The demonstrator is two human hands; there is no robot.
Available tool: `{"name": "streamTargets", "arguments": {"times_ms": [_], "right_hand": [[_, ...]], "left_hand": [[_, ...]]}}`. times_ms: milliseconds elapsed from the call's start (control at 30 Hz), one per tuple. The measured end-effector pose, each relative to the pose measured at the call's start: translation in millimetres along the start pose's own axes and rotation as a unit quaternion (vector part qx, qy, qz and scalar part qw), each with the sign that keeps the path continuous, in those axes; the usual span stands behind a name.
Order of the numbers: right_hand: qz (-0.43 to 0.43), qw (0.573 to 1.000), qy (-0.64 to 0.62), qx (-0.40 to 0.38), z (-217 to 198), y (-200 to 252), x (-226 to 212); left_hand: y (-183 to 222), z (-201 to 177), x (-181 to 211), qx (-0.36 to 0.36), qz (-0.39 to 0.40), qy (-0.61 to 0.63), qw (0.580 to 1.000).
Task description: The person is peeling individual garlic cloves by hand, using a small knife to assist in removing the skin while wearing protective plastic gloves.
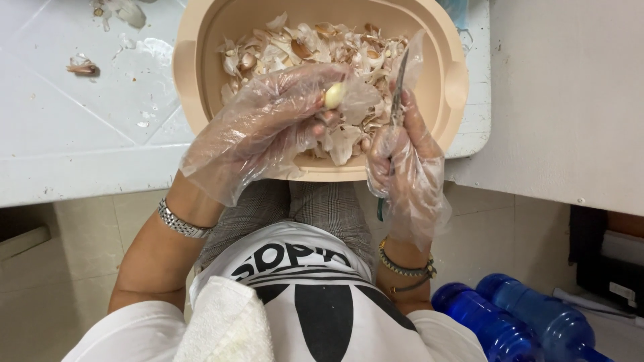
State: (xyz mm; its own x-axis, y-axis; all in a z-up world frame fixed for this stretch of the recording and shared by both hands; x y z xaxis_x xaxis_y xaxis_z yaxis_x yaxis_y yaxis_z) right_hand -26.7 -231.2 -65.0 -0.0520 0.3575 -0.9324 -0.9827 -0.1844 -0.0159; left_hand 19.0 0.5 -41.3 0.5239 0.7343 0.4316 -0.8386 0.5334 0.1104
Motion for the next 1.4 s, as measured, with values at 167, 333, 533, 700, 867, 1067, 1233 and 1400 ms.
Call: {"name": "streamTargets", "arguments": {"times_ms": [167, 333, 533, 700, 867, 1067, 1233, 1400], "right_hand": [[-0.032, 0.988, 0.151, 0.006, 1.1, -2.4, 0.5], [-0.06, 0.989, 0.129, -0.027, -6.5, -5.1, 4.7], [-0.038, 0.997, 0.034, -0.057, 0.9, -15.9, 0.6], [0.145, 0.844, -0.447, -0.257, -18.5, -27.3, 20.1], [-0.121, 0.977, 0.026, -0.172, -9.3, -19.8, 13.6], [-0.004, 0.971, 0.21, -0.118, 10.1, -21.6, 5.6], [0.198, 0.889, -0.372, -0.18, -67.1, -55.1, 68.7], [0.213, 0.836, -0.27, -0.428, -96.5, -73.7, 79.5]], "left_hand": [[-3.0, -5.8, -5.0, 0.038, 0.037, 0.017, 0.998], [0.5, 0.2, -3.1, 0.04, 0.064, -0.003, 0.997], [5.5, 4.4, -1.7, 0.012, 0.092, 0.007, 0.996], [-1.1, -4.6, -5.2, 0.059, 0.094, 0.012, 0.994], [-43.4, -74.2, -21.6, -0.008, 0.036, 0.051, 0.998], [-12.9, -13.8, -5.0, 0.084, 0.092, -0.031, 0.992], [-9.0, -2.6, -1.2, 0.079, 0.083, -0.021, 0.993], [0.3, 7.8, -4.6, 0.104, 0.077, 0.019, 0.991]]}}
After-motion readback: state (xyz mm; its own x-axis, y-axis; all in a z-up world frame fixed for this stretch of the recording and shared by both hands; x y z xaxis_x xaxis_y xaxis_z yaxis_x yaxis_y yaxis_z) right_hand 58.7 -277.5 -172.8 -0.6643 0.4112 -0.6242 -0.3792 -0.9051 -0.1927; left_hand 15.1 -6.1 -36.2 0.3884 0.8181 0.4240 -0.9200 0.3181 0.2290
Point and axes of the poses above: each hand's wrist, its own y-axis away from the middle knuckle, its own z-axis out of the palm, x = y × z, the point moved 1 cm from there along -y, towards the middle knuckle, and after that the axes turned 13 degrees about y, right-handed, at the moved point
